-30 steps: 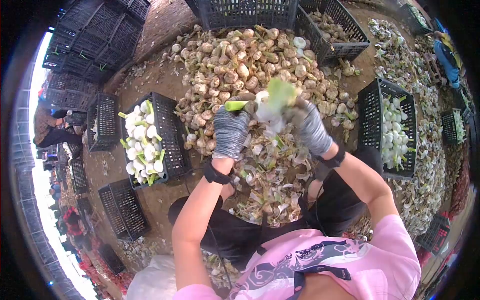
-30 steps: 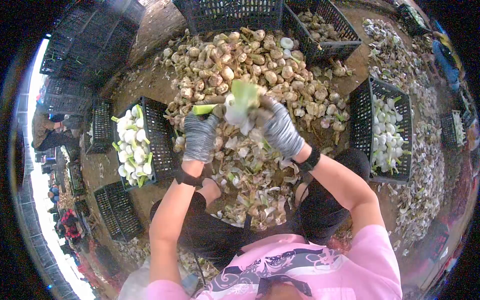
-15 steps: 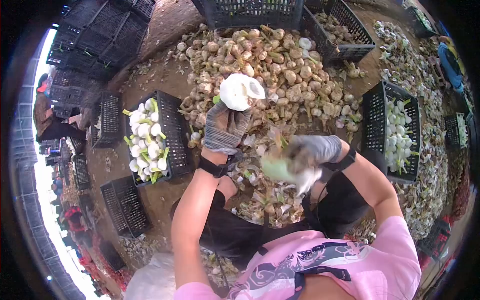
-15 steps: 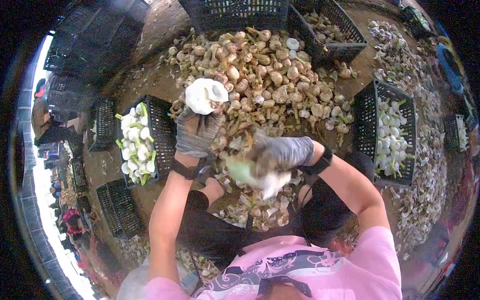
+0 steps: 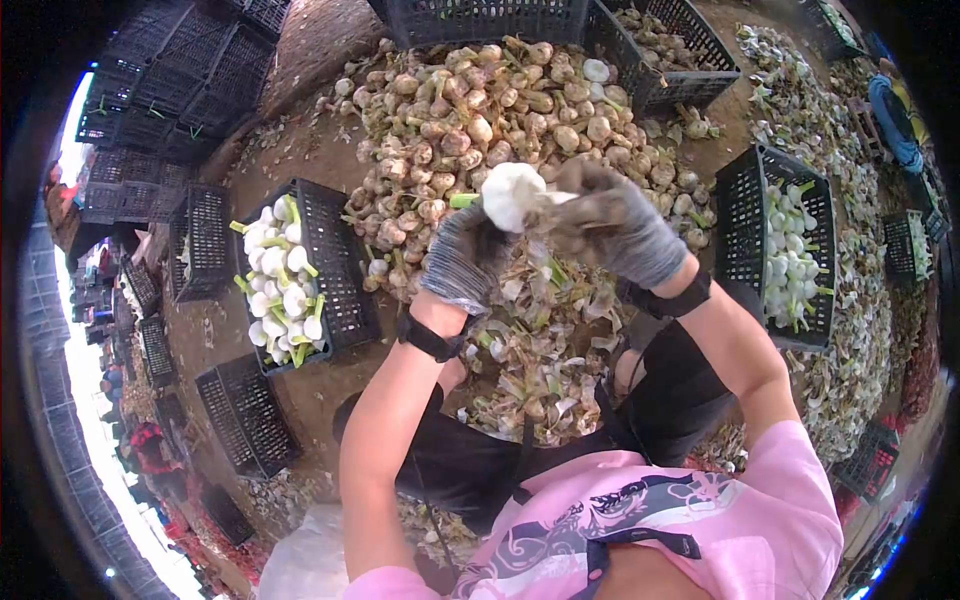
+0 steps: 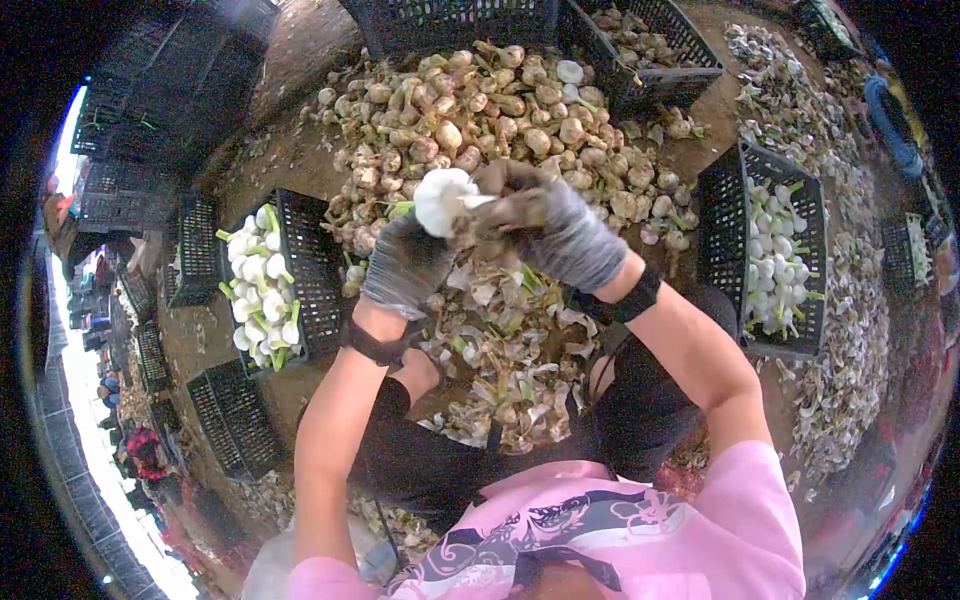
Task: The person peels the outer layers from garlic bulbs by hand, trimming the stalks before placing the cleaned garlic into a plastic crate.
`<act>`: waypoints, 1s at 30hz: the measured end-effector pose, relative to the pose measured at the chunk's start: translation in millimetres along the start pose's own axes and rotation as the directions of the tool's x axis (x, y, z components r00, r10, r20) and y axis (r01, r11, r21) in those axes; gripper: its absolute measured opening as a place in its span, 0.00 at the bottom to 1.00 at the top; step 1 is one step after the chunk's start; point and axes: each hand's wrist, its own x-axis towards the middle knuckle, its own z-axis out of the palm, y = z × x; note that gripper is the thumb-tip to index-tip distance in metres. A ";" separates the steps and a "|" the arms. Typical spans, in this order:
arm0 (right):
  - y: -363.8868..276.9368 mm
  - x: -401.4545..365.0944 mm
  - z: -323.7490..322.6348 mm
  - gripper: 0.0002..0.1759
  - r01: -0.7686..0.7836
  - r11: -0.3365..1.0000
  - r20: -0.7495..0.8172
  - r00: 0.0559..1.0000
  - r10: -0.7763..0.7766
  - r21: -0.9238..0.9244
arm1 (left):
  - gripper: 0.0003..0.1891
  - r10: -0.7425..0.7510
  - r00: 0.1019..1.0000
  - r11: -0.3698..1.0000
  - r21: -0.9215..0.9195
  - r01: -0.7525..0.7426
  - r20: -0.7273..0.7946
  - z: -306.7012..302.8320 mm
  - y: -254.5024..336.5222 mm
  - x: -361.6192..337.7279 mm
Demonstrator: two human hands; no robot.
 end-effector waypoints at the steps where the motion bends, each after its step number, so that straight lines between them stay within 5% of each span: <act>1: -8.5 -5.2 -8.1 0.11 -0.071 0.971 0.148 0.988 0.037 0.228 | 0.16 -0.167 0.985 0.915 -0.379 0.141 -0.037 -6.4 -0.2 1.0; 2: -8.2 -4.8 -13.5 0.13 0.004 0.947 -0.027 1.000 0.005 0.320 | 0.18 -0.328 0.945 0.672 -0.706 0.225 -0.011 -11.8 -1.4 1.1; 4: -22.7 -3.4 -5.0 0.16 0.177 0.918 -0.331 0.942 -0.053 0.355 | 0.17 -0.292 0.955 0.746 -0.637 0.194 -0.051 -22.2 -9.9 3.1; 5: -24.7 -0.2 -8.6 0.16 0.173 0.919 -0.329 0.943 -0.051 0.354 | 0.16 -0.325 0.945 0.724 -0.651 0.228 -0.031 -27.1 -13.6 4.5; 6: -26.9 4.9 -15.5 0.19 0.099 0.995 -0.314 0.944 -0.100 -0.019 | 0.16 -0.361 0.933 0.703 -0.660 0.266 -0.007 -30.8 -17.6 5.7; 7: -26.3 8.0 -21.1 0.23 0.022 0.920 -0.285 0.948 -0.143 -0.390 | 0.16 -0.363 0.932 0.705 -0.655 0.272 -0.004 -38.1 -30.1 8.2; 8: -17.5 9.8 -28.9 0.30 -0.048 0.786 -0.263 0.954 -0.148 -0.616 | 0.16 -0.315 0.949 0.814 -0.510 0.277 0.013 -45.0 -45.3 11.3; 10: 5.3 13.3 -31.2 0.33 -0.098 0.073 -0.118 0.922 -0.369 -0.993 | 0.17 -0.205 0.978 0.947 -0.257 0.190 -0.031 -34.2 -42.5 10.7; 11: 16.1 13.8 -40.9 0.31 -0.029 -0.009 -0.024 0.936 -0.352 -1.000 | 0.18 -0.147 0.984 0.980 -0.153 0.131 -0.101 -20.0 -30.0 4.8; 12: 26.4 13.5 -52.0 0.30 0.043 -0.090 0.070 0.943 -0.326 -0.995 | 0.18 -0.466 0.873 0.707 -0.654 0.270 -0.143 1.7 -0.7 -1.6; 16: 27.3 11.9 -48.3 0.24 -0.188 -0.014 -0.182 0.962 -0.205 -0.982 | 0.17 -0.623 0.740 0.642 -0.705 0.301 -0.252 -8.7 -19.7 16.0; 19: 18.7 14.0 -50.7 0.24 -0.194 -0.048 -0.184 0.969 -0.166 -0.980 | 0.14 -0.568 0.812 0.608 -0.734 0.301 -0.137 -19.9 0.6 69.5; 22: 11.7 11.9 -43.7 0.23 -0.184 -0.005 -0.181 0.973 -0.146 -0.983 | 0.18 -0.282 0.922 0.794 -0.604 0.068 -0.267 -3.0 77.9 147.0; 23: 14.0 12.0 -46.3 0.23 -0.165 -0.008 -0.162 0.978 -0.129 -0.986 | 0.19 -0.110 0.977 0.827 -0.563 -0.011 -0.181 -10.6 105.8 178.7; 25: 13.7 13.0 -44.6 0.22 -0.176 -0.103 -0.170 0.983 -0.066 -0.979 | 0.20 0.284 0.908 0.895 -0.256 -0.366 -0.307 11.2 164.7 203.6; 26: 16.3 14.2 -47.6 0.22 -0.176 -0.107 -0.169 0.983 -0.068 -0.979 | 0.18 0.203 0.951 0.759 -0.576 -0.303 -0.232 -13.5 179.9 236.1; 28: 18.5 18.5 -47.3 0.20 -0.205 -0.236 -0.243 0.960 0.141 -0.950 | 0.15 0.247 0.920 0.710 -0.590 -0.385 -0.304 -18.0 198.8 254.3; 30: 16.6 19.1 -42.0 0.17 -0.191 -0.235 -0.224 0.967 0.123 -0.953 | 0.17 0.189 0.835 0.801 -0.411 -0.435 -0.516 -27.9 195.8 263.0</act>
